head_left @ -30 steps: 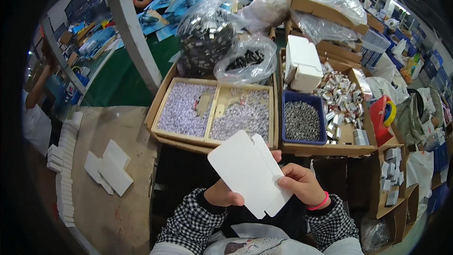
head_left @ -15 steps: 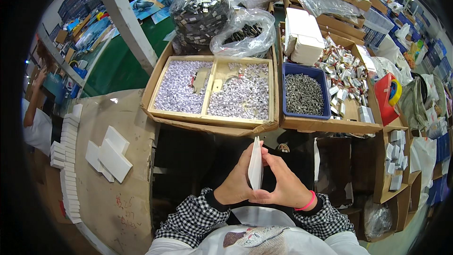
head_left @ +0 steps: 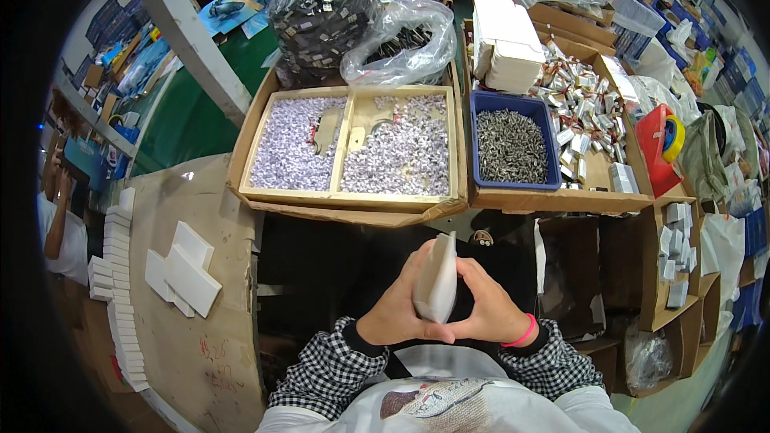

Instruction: The person repeatedly picks small white rectangular components and inserts them into small white boxes, then places the boxes into a larger container. The person also picks small metallic parts from a tray and places them into the boxes. The process is repetitive and performed by hand.

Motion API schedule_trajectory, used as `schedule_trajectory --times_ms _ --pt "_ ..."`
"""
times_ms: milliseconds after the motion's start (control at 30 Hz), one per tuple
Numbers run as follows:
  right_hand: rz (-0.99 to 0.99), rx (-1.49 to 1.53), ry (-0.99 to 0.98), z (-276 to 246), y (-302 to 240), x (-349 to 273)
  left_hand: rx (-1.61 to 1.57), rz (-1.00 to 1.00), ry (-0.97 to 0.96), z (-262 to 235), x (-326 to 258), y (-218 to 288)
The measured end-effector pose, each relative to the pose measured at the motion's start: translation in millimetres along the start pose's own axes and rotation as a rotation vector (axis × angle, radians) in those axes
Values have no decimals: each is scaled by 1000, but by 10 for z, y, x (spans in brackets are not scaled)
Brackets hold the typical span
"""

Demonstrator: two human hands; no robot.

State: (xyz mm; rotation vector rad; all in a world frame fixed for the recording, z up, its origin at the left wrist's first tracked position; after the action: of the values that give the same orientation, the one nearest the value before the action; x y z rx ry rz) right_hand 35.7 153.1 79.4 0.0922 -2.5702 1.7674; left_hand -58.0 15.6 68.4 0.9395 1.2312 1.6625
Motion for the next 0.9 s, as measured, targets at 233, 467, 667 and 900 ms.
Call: schedule_trajectory --times_ms 233,467,667,900 --pt "31 355 -95 1 213 -54 228 -21 65 28 30 -77" --pt "-195 452 52 63 265 -64 -96 26 259 186 74 -189" --pt "-117 468 -3 13 381 -72 -1 67 234 144 10 -167" --pt "-178 -26 287 187 325 -96 94 155 539 177 53 -235"
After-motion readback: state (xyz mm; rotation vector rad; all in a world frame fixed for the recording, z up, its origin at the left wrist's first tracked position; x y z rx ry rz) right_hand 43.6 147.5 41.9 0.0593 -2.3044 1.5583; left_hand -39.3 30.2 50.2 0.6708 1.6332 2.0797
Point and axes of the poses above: each hand's wrist, its own x-axis towards the middle knuckle, its own z-axis out of the palm, y = z × x, the point moved 2 cm from there along x, towards the middle knuckle, and after that the axes turned 7 degrees about -y, right-handed, at the moved point
